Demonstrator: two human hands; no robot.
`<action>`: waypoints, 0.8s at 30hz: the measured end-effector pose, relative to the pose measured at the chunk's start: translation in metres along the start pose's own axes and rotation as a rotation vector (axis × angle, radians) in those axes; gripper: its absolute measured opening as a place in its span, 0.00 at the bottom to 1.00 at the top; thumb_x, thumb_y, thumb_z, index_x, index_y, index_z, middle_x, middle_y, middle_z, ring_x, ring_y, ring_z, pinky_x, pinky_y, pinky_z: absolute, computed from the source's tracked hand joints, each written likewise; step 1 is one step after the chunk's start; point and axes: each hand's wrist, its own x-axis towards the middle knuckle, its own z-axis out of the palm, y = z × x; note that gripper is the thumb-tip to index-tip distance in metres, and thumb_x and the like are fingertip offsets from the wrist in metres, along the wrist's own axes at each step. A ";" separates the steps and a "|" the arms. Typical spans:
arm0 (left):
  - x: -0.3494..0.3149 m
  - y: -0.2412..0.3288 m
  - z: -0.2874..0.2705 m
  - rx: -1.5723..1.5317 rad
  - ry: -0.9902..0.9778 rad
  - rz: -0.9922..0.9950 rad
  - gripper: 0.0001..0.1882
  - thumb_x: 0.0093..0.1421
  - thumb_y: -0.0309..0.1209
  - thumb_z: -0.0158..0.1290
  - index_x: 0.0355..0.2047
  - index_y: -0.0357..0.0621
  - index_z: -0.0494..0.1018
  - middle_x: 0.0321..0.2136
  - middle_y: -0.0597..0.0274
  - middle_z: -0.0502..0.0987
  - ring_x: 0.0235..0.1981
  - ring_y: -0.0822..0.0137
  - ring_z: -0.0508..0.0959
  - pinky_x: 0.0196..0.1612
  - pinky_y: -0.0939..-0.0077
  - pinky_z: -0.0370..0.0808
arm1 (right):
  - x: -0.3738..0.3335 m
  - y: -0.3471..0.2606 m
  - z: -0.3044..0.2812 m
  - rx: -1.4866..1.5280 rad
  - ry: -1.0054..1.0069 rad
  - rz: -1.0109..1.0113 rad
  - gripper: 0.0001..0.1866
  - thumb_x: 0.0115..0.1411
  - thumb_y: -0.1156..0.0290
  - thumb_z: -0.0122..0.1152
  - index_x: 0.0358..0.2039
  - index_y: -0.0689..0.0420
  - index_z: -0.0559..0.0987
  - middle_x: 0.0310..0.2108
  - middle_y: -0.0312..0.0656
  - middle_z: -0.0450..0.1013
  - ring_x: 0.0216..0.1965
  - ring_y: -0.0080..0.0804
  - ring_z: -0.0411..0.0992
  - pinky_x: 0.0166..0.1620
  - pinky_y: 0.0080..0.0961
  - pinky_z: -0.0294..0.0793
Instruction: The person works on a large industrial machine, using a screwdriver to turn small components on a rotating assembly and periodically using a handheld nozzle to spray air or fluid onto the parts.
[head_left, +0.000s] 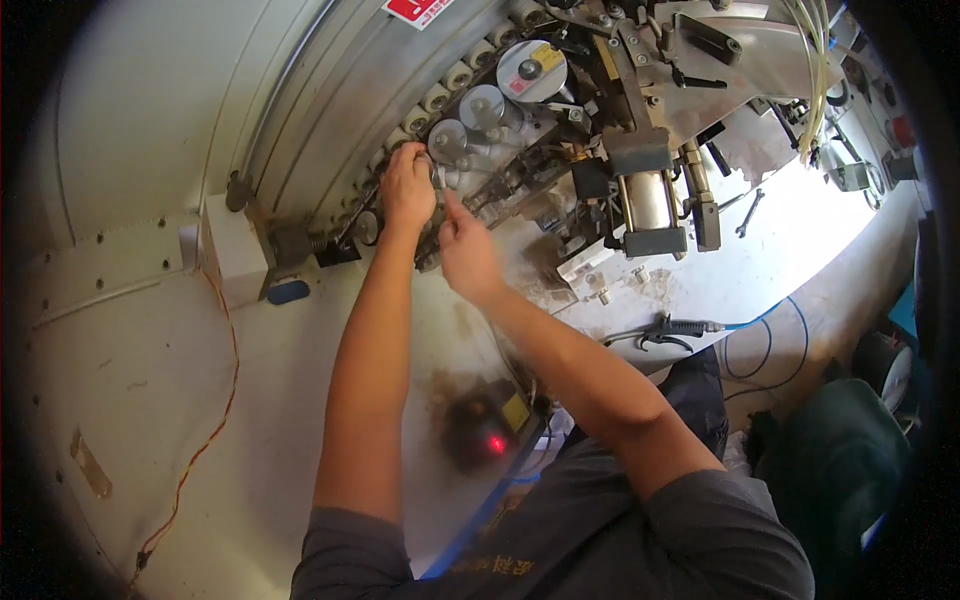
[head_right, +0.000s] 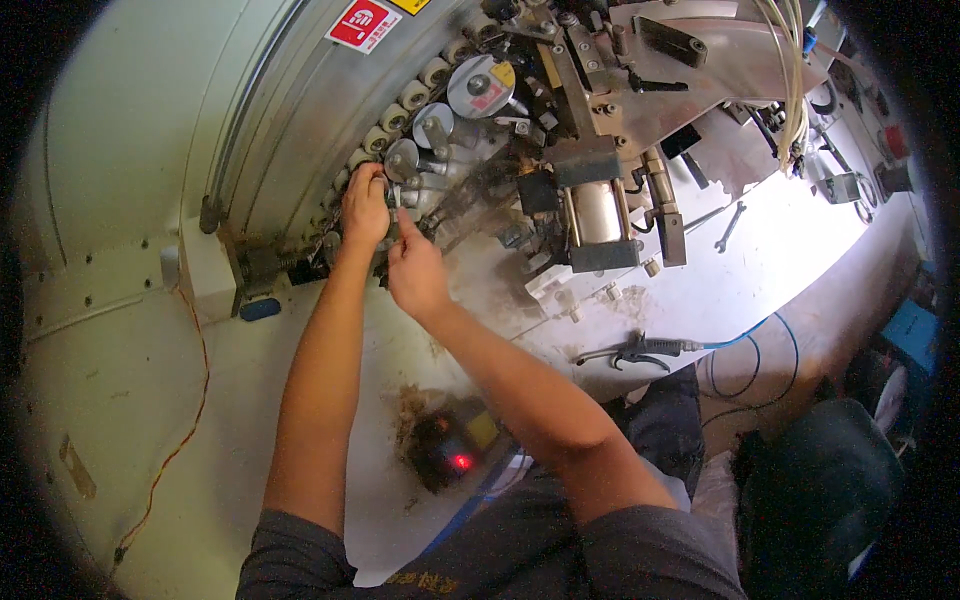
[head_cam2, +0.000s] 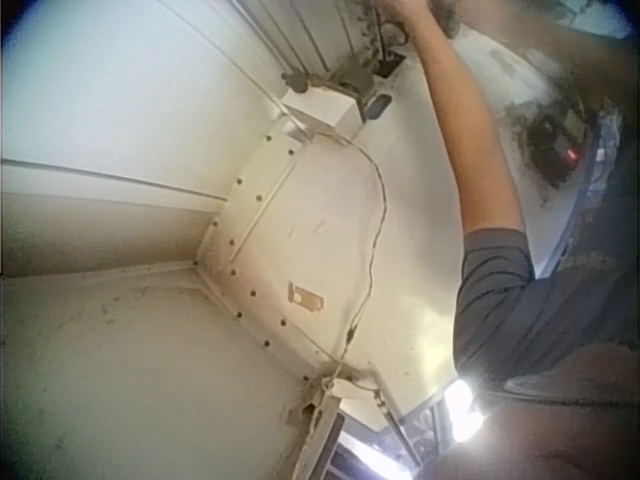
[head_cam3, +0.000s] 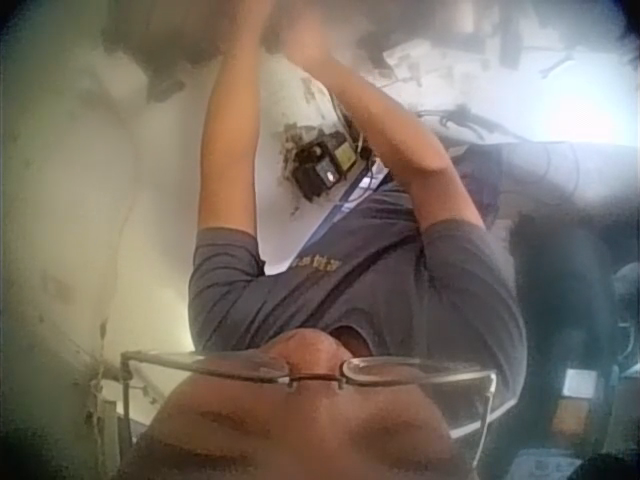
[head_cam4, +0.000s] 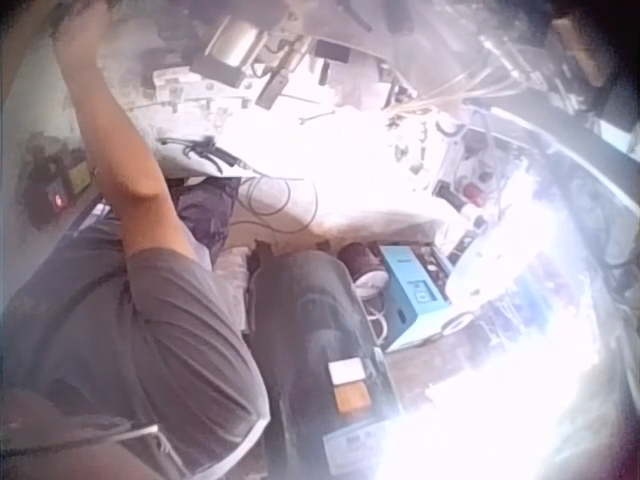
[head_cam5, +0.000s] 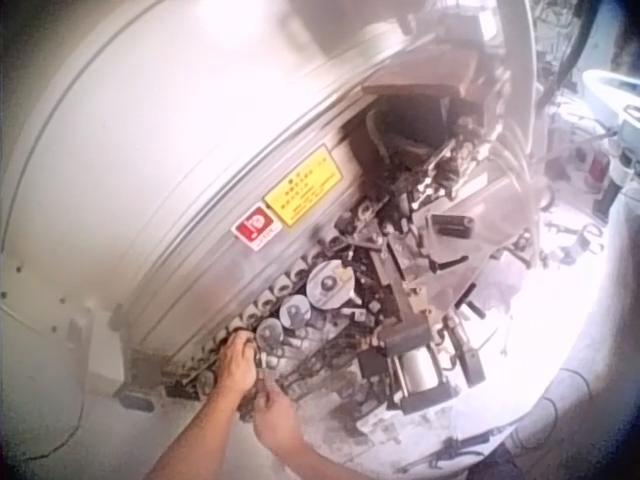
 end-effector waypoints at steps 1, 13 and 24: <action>-0.001 0.007 0.003 0.001 -0.009 0.005 0.15 0.67 0.36 0.43 0.47 0.45 0.74 0.49 0.50 0.78 0.49 0.41 0.76 0.51 0.52 0.71 | 0.006 0.013 0.000 0.071 0.041 0.008 0.28 0.65 0.71 0.48 0.66 0.59 0.69 0.31 0.46 0.76 0.29 0.36 0.75 0.37 0.34 0.75; 0.001 0.009 0.005 0.034 -0.004 -0.018 0.15 0.68 0.37 0.41 0.46 0.45 0.73 0.49 0.48 0.77 0.48 0.41 0.76 0.51 0.49 0.71 | -0.001 0.037 0.010 0.121 0.034 0.012 0.28 0.66 0.74 0.47 0.68 0.59 0.66 0.35 0.51 0.77 0.28 0.36 0.74 0.35 0.31 0.75; -0.002 0.017 0.008 0.088 0.021 -0.043 0.16 0.69 0.38 0.40 0.47 0.44 0.74 0.48 0.47 0.77 0.48 0.40 0.75 0.52 0.48 0.71 | 0.005 0.041 0.012 0.376 -0.011 0.084 0.30 0.69 0.73 0.43 0.72 0.58 0.60 0.41 0.42 0.78 0.18 0.20 0.65 0.25 0.22 0.70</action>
